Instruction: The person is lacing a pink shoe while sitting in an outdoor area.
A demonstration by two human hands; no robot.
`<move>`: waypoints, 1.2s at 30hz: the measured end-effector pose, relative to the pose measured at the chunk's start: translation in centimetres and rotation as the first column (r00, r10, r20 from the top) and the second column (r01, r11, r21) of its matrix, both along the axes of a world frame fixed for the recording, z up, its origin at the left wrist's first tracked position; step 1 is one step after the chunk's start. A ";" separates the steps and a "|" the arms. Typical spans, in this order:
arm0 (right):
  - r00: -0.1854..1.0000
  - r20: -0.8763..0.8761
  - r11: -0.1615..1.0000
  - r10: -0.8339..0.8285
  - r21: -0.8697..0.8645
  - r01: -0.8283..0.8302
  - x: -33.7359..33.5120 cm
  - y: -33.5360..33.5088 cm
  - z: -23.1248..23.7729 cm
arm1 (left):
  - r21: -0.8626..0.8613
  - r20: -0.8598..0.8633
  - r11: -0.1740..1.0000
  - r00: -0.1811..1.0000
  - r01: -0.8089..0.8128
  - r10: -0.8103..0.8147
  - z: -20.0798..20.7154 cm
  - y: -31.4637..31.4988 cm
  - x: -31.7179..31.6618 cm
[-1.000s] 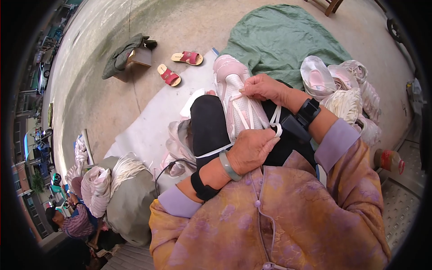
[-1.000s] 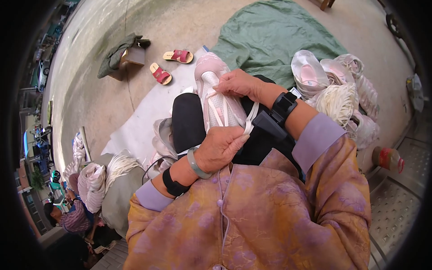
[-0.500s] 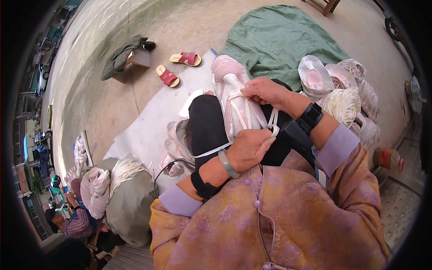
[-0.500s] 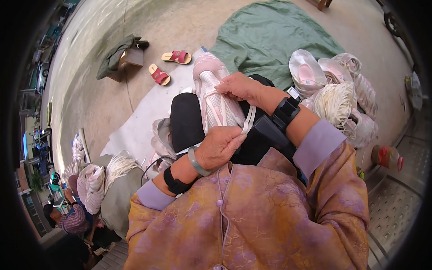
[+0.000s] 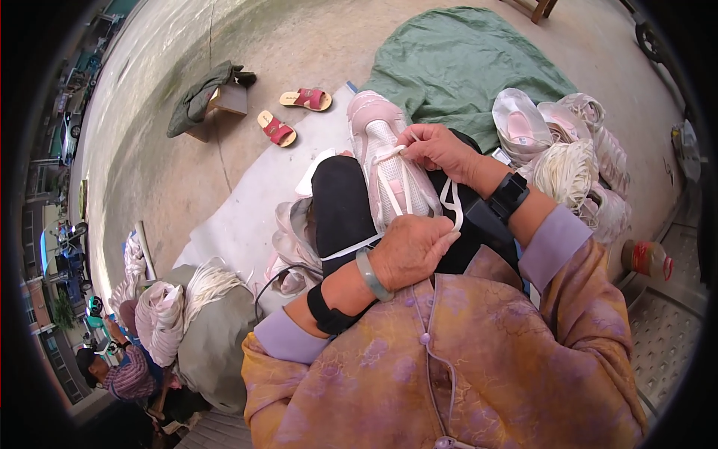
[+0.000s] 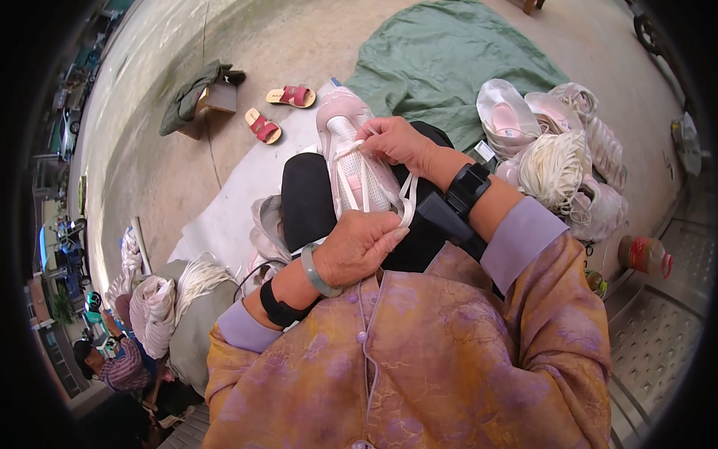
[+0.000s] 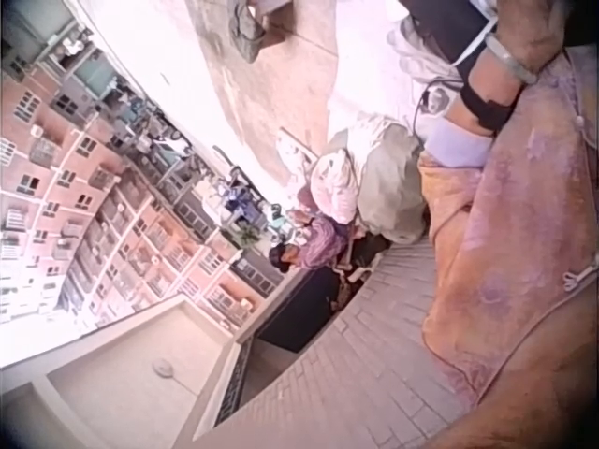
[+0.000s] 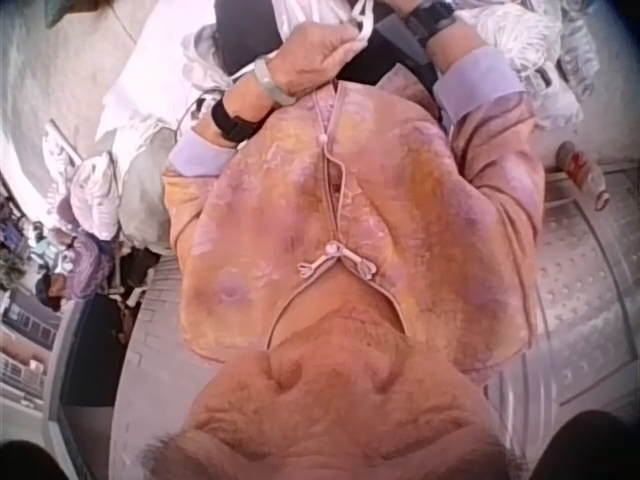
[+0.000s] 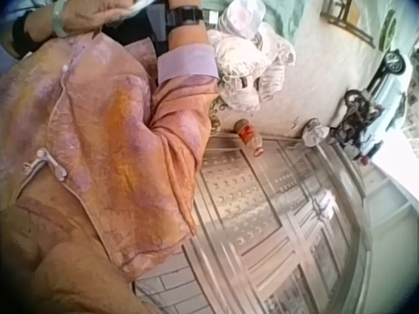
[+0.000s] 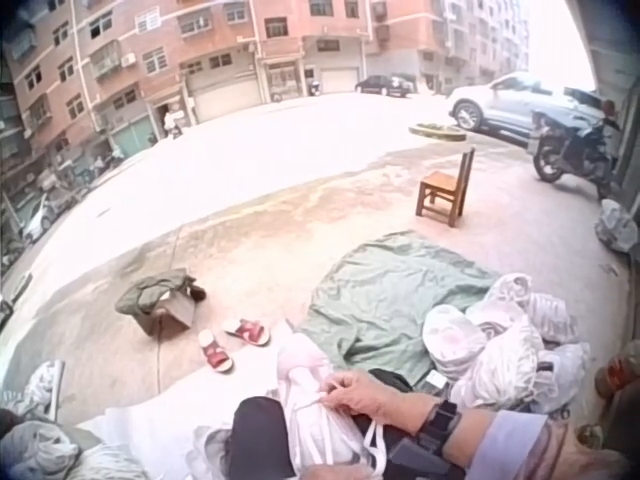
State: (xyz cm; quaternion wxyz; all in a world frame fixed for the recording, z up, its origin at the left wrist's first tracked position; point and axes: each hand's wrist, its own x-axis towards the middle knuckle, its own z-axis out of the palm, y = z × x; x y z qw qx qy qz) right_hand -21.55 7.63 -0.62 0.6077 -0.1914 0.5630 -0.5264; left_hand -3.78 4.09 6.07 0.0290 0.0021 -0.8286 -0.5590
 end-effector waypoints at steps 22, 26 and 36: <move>0.932 -0.361 0.989 0.018 -0.130 -0.069 -0.4 -1.5 0.5 | -0.090 -0.002 0.996 1.000 0.009 -0.010 -1.8 -0.6 -0.1; 0.946 -0.050 0.946 0.319 -0.032 -0.321 -2.8 -1.8 2.8 | -0.248 -0.173 0.966 0.985 -0.074 0.031 -1.5 -1.0 -0.7; 0.989 -0.040 0.986 0.142 -0.085 -0.145 -1.7 -1.4 1.9 | 0.247 0.126 0.968 0.989 0.044 -0.077 -0.6 -0.4 -0.2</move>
